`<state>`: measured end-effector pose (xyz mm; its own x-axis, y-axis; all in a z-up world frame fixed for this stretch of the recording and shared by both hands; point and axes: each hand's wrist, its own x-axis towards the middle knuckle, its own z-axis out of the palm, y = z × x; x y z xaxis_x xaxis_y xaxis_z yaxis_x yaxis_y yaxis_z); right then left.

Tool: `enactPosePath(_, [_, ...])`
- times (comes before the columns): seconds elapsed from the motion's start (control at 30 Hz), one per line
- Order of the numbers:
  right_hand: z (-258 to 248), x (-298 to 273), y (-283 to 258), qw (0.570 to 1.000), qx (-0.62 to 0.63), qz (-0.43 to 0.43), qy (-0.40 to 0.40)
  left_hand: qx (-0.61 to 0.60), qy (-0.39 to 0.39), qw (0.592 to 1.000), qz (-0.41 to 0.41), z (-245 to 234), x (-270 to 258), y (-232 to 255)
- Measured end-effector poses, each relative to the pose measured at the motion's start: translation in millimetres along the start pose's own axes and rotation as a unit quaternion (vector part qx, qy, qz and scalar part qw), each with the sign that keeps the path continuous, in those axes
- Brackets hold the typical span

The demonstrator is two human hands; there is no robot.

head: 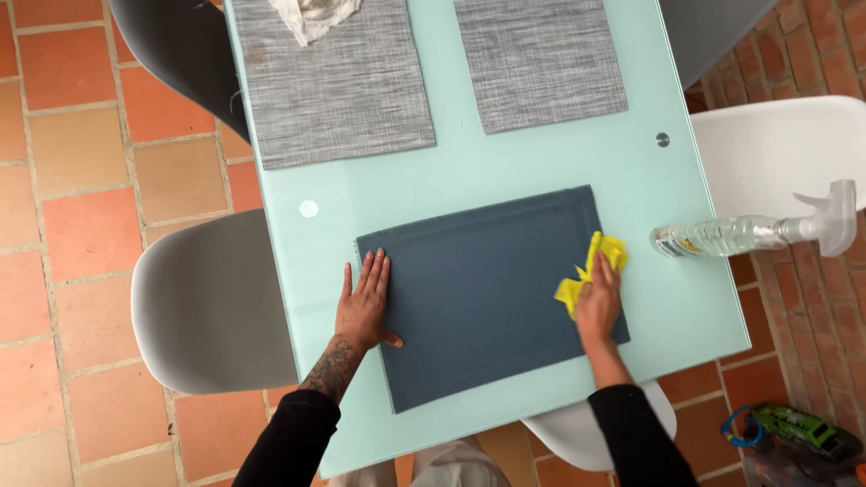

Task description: The recorder wipes down a glass dining table using a cloth and spray, then arranges several placemats.

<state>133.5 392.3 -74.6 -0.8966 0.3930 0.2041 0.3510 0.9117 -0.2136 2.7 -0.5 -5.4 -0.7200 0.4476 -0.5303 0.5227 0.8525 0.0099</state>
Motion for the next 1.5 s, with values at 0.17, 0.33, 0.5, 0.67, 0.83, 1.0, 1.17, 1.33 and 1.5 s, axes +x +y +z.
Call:
enactPosePath(0.17, [34.0, -12.4, -205.0, 0.957, 0.235, -0.158, -0.065, -0.010, -0.004, 1.000, 0.002, -3.6, -1.1, -0.3])
enactPosePath(0.33, [55.0, 18.1, -221.8, 0.952, 0.196, -0.225, -0.060, -0.018, 0.000, 1.000, -0.001, -0.6, 0.0, -2.8])
enactPosePath(0.5, [58.5, 83.2, -43.8, 0.996, 0.034, -0.086, -0.008, -0.015, 0.012, 1.000, -0.009, -5.3, -0.6, 0.5])
enactPosePath(0.67, [64.3, 84.0, 46.3, 0.995, 0.040, -0.018, 0.090, -0.006, 0.021, 1.000, 0.001, -3.3, 1.9, -3.1])
enactPosePath(0.83, [38.0, 2.6, -168.2, 0.959, 0.261, -0.113, -0.018, -0.024, 0.015, 1.000, 0.003, -5.2, -4.0, -5.0])
enactPosePath(1.0, [20.8, -89.5, -214.5, 0.931, 0.258, -0.237, -0.100, 0.000, 0.060, 0.998, 0.002, 5.0, -3.2, -1.5])
enactPosePath(1.17, [9.2, -70.9, -65.1, 0.987, 0.139, -0.049, -0.070, -0.014, -0.013, 1.000, -0.004, -5.1, -1.8, -1.9])
enactPosePath(1.33, [48.6, 64.0, -19.4, 0.995, 0.083, 0.051, -0.013, 0.003, -0.023, 1.000, -0.008, -5.7, 0.2, -0.2])
enactPosePath(1.5, [53.6, 40.7, -166.9, 0.986, 0.135, -0.058, -0.080, 0.013, -0.028, 0.999, -0.010, -9.1, -2.7, 1.2])
